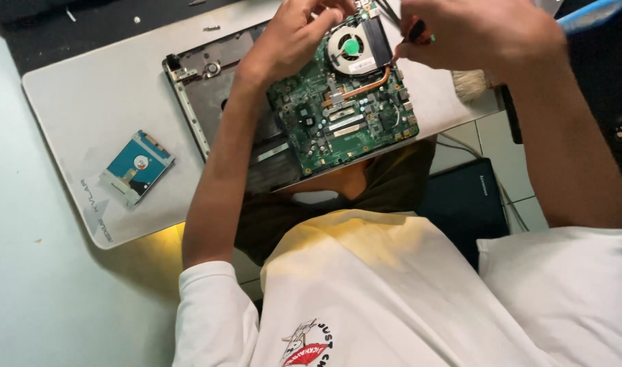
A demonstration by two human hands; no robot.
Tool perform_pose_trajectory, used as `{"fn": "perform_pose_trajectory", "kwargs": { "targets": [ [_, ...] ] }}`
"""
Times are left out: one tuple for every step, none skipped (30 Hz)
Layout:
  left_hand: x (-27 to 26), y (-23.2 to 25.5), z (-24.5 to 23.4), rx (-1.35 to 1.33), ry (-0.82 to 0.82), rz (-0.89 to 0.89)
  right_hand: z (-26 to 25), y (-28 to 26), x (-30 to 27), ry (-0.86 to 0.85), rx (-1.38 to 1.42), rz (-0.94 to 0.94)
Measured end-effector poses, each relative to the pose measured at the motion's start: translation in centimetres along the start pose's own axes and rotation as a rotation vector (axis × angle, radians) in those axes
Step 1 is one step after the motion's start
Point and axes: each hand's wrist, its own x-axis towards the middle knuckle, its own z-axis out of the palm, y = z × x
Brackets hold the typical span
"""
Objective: Connecting the internal cooling fan, securing it with screws, and reinstalling the hard drive into a laptop.
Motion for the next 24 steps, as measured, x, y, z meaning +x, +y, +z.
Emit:
{"fn": "perform_pose_trajectory", "kwargs": {
  "targets": [
    [-1.4,1.1,-0.9,0.202,-0.075,-0.08,0.2,0.4,-1.1,0.104,-0.001,-0.059],
    [-2.8,2.2,-1.7,0.402,-0.154,-0.16,0.3,0.8,-2.2,0.208,-0.001,-0.117],
    [-4.4,1.7,-1.7,0.407,-0.149,-0.174,1.0,0.9,-2.2,0.209,0.005,-0.131],
    [-6.0,1.2,-1.6,0.489,-0.134,-0.121,1.7,1.0,-2.2,0.298,0.022,-0.191],
    [-7.3,0.6,-1.3,0.567,-0.124,-0.061,2.4,1.3,-2.5,0.385,0.037,-0.243],
    [-8.2,0.5,-1.2,0.569,-0.123,-0.069,2.5,0.6,-1.9,0.384,0.042,-0.25],
    [-9.1,0.3,-1.0,0.537,-0.1,-0.021,2.5,0.0,-1.5,0.403,0.067,-0.274],
    [-10.0,0.0,-0.8,0.504,-0.076,0.026,2.6,-0.7,-1.0,0.422,0.094,-0.298],
    [-10.2,-0.1,-0.7,0.499,-0.074,0.018,3.0,-0.9,-0.5,0.414,0.097,-0.302],
    [-10.5,-0.1,-0.6,0.504,-0.064,0.043,3.4,-1.1,0.0,0.417,0.131,-0.337],
    [-10.7,-0.2,-0.6,0.513,-0.052,0.071,3.6,-1.3,0.7,0.424,0.163,-0.373],
    [-10.8,-0.4,-0.4,0.512,-0.048,0.065,3.6,-1.3,1.0,0.419,0.164,-0.38],
    [-10.8,-0.7,-0.4,0.544,-0.067,0.069,3.6,-1.3,1.4,0.428,0.148,-0.383],
    [-10.8,-1.0,-0.3,0.576,-0.086,0.073,3.7,-1.3,1.7,0.438,0.133,-0.387],
    [-10.9,-1.1,-0.2,0.575,-0.086,0.07,3.6,-1.4,1.9,0.436,0.135,-0.388],
    [-11.0,-1.2,-0.1,0.612,-0.087,0.093,3.5,-1.4,2.0,0.421,0.123,-0.392],
    [-11.0,-1.4,0.1,0.647,-0.088,0.12,3.5,-1.3,2.0,0.407,0.109,-0.392],
    [-11.1,-1.3,0.0,0.645,-0.09,0.12,3.5,-1.4,2.1,0.405,0.11,-0.391],
    [-11.1,-1.2,0.0,0.656,-0.1,0.107,3.5,-1.4,2.1,0.396,0.101,-0.379],
    [-11.1,-1.1,0.0,0.667,-0.111,0.094,3.5,-1.5,2.0,0.386,0.093,-0.368],
    [-11.1,-1.1,0.1,0.665,-0.111,0.093,3.8,-1.3,2.1,0.384,0.092,-0.368],
    [-11.1,-1.1,0.2,0.673,-0.108,0.092,4.0,-1.3,2.1,0.38,0.079,-0.374],
    [-11.1,-1.1,0.2,0.685,-0.103,0.09,4.1,-1.2,2.2,0.379,0.064,-0.382],
    [-11.1,-1.0,0.1,0.686,-0.101,0.09,4.1,-1.3,2.3,0.379,0.063,-0.385]
  ]
}}
